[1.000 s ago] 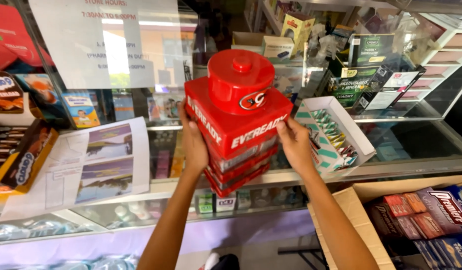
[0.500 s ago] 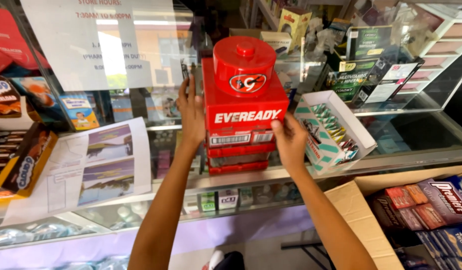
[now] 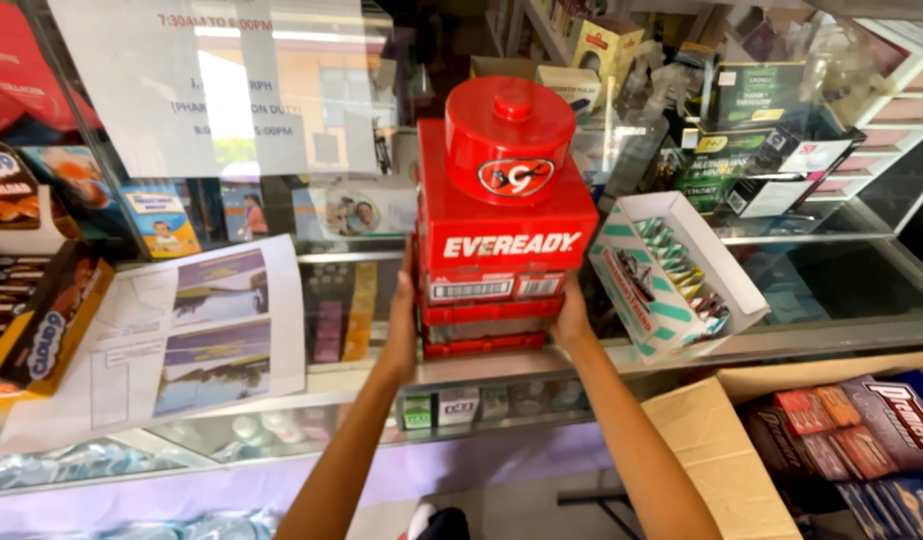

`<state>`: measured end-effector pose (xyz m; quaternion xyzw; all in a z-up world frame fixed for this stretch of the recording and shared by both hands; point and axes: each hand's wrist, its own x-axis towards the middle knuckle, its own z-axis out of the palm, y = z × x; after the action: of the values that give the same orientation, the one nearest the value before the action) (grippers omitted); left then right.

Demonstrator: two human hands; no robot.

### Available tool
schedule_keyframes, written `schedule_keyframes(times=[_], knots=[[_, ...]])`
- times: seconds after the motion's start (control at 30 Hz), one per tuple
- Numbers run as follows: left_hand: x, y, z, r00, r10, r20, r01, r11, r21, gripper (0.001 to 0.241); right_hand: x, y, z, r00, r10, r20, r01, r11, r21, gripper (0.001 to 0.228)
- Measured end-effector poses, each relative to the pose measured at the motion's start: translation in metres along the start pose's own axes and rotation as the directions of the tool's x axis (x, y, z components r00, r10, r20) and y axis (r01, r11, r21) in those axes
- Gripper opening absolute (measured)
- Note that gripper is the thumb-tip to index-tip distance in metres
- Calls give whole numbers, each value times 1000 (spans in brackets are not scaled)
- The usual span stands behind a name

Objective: Organize candy jars and medicine boxes on shelves and in a display case.

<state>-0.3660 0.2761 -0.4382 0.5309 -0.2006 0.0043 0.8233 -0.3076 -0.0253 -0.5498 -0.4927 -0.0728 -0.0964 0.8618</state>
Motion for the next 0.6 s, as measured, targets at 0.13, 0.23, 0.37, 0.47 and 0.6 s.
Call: schedule_keyframes(times=[0.13, 0.23, 0.37, 0.47, 0.6], knots=[[10, -6, 7, 999, 50, -16, -51, 998, -37, 81, 6, 15, -9, 997, 39, -71, -32, 995, 93, 66], [8, -17, 4, 995, 99, 7, -99, 994, -43, 78, -1, 25, -14, 996, -2, -92, 9, 997, 78, 64], [9, -17, 10, 988, 152, -9, -152, 982, -112, 78, 2, 34, -23, 994, -75, -79, 82, 993, 87, 62], [8, -14, 12, 986, 165, -25, -167, 978, -129, 79, -3, 33, -20, 994, -104, -40, 107, 990, 88, 60], [8, -10, 7, 990, 134, -33, -137, 984, -116, 80, -19, 13, 13, 980, -12, -197, 27, 997, 72, 61]])
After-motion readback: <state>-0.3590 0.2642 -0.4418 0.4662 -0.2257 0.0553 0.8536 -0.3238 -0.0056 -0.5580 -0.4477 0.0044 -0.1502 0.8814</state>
